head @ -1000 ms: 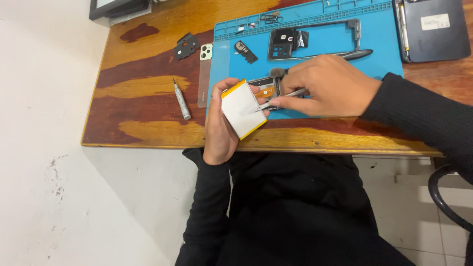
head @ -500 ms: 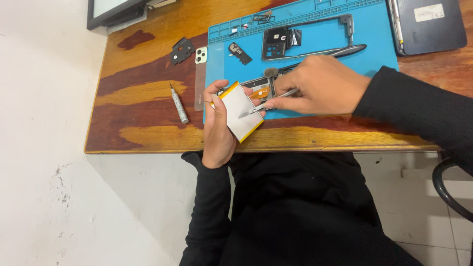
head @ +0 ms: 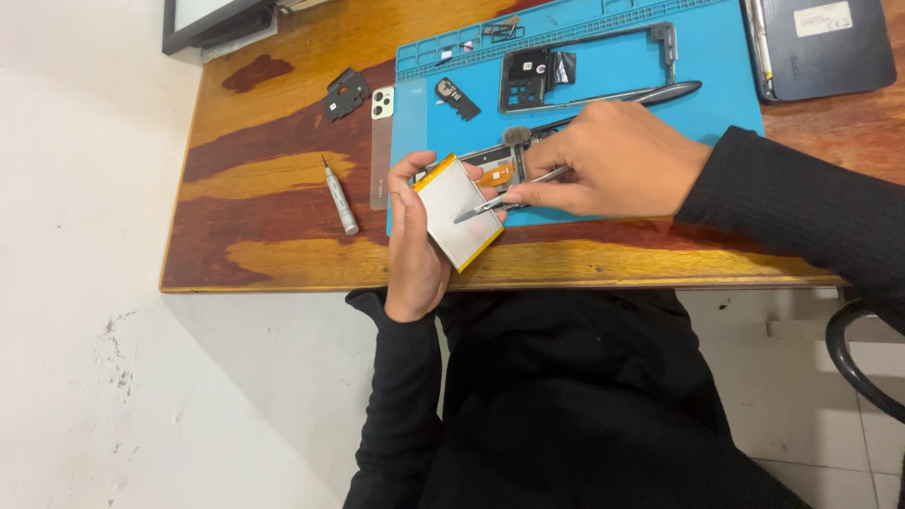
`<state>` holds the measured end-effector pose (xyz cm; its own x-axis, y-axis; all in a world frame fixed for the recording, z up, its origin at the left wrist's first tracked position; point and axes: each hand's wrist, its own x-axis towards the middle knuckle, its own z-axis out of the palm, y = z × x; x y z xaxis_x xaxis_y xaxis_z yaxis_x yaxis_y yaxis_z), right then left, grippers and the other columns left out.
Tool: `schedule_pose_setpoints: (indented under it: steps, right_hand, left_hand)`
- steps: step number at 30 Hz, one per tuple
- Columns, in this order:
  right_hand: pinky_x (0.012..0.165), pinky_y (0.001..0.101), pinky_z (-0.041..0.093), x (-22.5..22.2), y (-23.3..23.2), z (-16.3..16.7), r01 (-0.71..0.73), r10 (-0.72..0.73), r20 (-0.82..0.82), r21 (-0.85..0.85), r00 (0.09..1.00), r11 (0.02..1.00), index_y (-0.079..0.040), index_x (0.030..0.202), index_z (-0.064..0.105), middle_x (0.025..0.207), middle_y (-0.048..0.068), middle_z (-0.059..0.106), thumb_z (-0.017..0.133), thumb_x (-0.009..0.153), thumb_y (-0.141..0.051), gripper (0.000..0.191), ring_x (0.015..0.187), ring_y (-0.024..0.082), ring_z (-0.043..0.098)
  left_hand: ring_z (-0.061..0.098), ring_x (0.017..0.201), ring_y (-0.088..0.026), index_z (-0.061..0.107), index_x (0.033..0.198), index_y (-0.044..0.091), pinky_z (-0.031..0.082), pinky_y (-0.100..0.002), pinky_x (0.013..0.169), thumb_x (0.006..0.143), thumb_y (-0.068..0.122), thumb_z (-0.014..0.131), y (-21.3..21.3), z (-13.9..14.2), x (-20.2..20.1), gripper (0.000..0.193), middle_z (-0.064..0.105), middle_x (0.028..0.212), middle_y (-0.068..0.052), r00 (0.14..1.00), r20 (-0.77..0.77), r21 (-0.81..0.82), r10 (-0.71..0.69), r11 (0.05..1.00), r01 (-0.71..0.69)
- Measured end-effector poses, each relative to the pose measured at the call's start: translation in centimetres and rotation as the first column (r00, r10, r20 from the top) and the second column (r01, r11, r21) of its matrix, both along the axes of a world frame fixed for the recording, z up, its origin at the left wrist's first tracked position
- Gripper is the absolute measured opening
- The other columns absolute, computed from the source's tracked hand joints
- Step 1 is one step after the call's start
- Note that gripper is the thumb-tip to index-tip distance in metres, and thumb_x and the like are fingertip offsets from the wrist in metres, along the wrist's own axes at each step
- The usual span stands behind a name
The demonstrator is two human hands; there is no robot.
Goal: The person disassembles a smartphone on a blue mat, removes the back cover, detaches internal components, and extracts the battery using a screwdriver, tweezers, and a brush. The person then cleans the battery and places it aside.
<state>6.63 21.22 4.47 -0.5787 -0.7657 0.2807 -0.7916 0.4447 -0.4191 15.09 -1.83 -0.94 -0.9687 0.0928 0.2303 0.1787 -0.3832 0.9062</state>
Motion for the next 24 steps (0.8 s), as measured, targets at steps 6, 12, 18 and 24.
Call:
schedule_pose_setpoints:
  steps: [6, 12, 18, 24]
  right_hand:
    - [0.048, 0.039, 0.048, -0.17, -0.07, -0.43, 0.022, -0.025, 0.051, 0.065, 0.998, 0.998, -0.008, 0.083, 0.079, 0.05, 0.01, 0.062, 0.068, 0.092, -0.052, 0.045, 0.042, 0.027, 0.059]
    - [0.045, 0.0376, 0.047, 0.25, -0.52, -0.67, -0.003, 0.007, 0.098, -0.042, 0.995, 0.999, -0.008, 0.088, 0.081, 0.05, 0.01, 0.063, 0.07, 0.09, -0.048, 0.042, 0.039, 0.025, 0.059]
    - [0.046, 0.0377, 0.047, 0.0, -0.49, -0.64, -0.001, 0.006, 0.1, -0.059, 0.995, 0.998, -0.008, 0.082, 0.08, 0.054, 0.01, 0.064, 0.07, 0.091, -0.048, 0.041, 0.041, 0.025, 0.058]
    - [0.046, 0.0377, 0.048, -0.52, -0.11, -0.35, -0.01, 0.005, 0.107, 0.048, 0.994, 0.999, -0.01, 0.077, 0.079, 0.052, 0.007, 0.065, 0.073, 0.085, -0.051, 0.041, 0.042, 0.024, 0.06]
  left_hand:
    - [0.065, 0.121, -0.034, 0.03, 0.144, 0.011, 0.06, -0.05, 0.102, 0.114, 0.049, 0.031, -0.19, -0.17, 0.03, 0.049, 0.056, 0.135, -0.022, 0.999, -0.033, -0.004, -0.021, 1.0, 0.021]
    - [0.065, 0.123, -0.034, 0.03, 0.145, 0.011, 0.059, -0.049, 0.102, 0.113, 0.05, 0.031, -0.23, -0.29, 0.15, 0.05, 0.056, 0.136, -0.022, 0.999, -0.05, -0.024, -0.021, 1.0, 0.019]
    - [0.066, 0.123, -0.033, 0.03, 0.144, 0.012, 0.06, -0.049, 0.102, 0.112, 0.051, 0.028, -0.3, -0.13, 0.04, 0.05, 0.057, 0.135, -0.022, 1.0, -0.021, -0.006, -0.019, 1.0, 0.019]
    - [0.067, 0.117, -0.032, 0.034, 0.143, 0.011, 0.06, -0.049, 0.1, 0.115, 0.049, 0.024, -0.27, 0.12, 0.07, 0.048, 0.06, 0.132, -0.023, 1.0, 0.023, 0.0, 0.012, 1.0, -0.012]
